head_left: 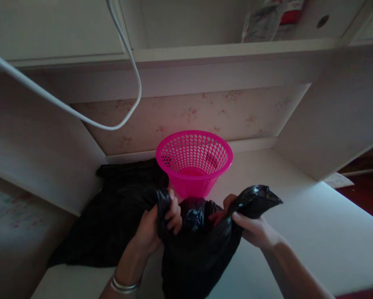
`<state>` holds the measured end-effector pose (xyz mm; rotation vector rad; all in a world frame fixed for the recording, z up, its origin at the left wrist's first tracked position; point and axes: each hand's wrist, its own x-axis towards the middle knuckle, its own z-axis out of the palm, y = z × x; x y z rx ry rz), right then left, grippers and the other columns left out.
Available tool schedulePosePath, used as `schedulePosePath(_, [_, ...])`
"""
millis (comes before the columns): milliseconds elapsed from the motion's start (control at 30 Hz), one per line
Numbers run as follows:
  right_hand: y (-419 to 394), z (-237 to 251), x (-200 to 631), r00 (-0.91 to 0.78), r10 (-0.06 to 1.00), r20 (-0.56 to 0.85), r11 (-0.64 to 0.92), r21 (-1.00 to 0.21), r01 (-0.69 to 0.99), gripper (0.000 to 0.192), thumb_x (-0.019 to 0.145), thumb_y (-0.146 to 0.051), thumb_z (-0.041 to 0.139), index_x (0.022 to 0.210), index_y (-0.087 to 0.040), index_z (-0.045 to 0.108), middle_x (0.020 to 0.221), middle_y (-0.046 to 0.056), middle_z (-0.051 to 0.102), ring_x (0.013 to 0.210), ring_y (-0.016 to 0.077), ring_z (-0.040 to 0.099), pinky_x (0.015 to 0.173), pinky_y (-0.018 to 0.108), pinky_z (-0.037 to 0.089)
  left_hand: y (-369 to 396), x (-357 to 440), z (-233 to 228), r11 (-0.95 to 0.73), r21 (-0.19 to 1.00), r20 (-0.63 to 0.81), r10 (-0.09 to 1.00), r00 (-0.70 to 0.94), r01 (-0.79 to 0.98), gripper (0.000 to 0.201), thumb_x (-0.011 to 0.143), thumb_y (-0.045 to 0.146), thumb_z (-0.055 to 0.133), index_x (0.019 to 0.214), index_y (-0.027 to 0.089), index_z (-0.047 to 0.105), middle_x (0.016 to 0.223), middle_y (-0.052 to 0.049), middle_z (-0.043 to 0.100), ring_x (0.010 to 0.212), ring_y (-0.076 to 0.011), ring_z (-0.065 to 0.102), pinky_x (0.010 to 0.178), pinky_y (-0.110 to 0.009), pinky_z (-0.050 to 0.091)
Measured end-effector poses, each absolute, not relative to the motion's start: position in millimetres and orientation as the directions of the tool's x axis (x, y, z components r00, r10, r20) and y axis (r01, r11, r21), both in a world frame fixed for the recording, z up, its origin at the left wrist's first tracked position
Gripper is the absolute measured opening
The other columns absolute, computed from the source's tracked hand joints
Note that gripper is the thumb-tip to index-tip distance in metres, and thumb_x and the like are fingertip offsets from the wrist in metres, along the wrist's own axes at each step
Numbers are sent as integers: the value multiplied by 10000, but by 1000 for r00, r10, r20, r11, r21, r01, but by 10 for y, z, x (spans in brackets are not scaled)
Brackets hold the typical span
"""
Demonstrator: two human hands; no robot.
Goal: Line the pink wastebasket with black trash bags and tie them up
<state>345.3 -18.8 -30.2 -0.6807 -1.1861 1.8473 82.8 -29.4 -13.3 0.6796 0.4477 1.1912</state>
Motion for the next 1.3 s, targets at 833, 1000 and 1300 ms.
schedulePosePath(833, [-440,-518,3237,-374,882,286,129,-911,-393,260,946,-484,747,1101,-301,648,1082,61,736,972,215,710,840,307,579,-439,1302,-342,191,897,-228,973,-45,-399,547,775,499,895,1084,229,533,615,111,542,456,-58,377,460,-191,311])
schedulePosePath(1000, [-415,-362,3160,-412,854,318,168,-917,-361,307,904,-523,774,850,-223,732,967,91,752,915,238,701,926,368,554,-476,1289,-358,225,848,-229,972,51,-480,273,762,334,801,946,146,731,761,-20,679,711,-151,590,725,-288,499])
schedulePosePath(1300, [-432,-377,3247,-515,831,212,152,-976,-156,377,1026,-489,567,929,-214,805,1154,125,692,1040,268,644,862,354,526,-503,1176,-480,246,852,-212,969,124,-462,300,799,339,800,1071,212,819,1111,-70,806,1205,-332,675,1159,-474,415])
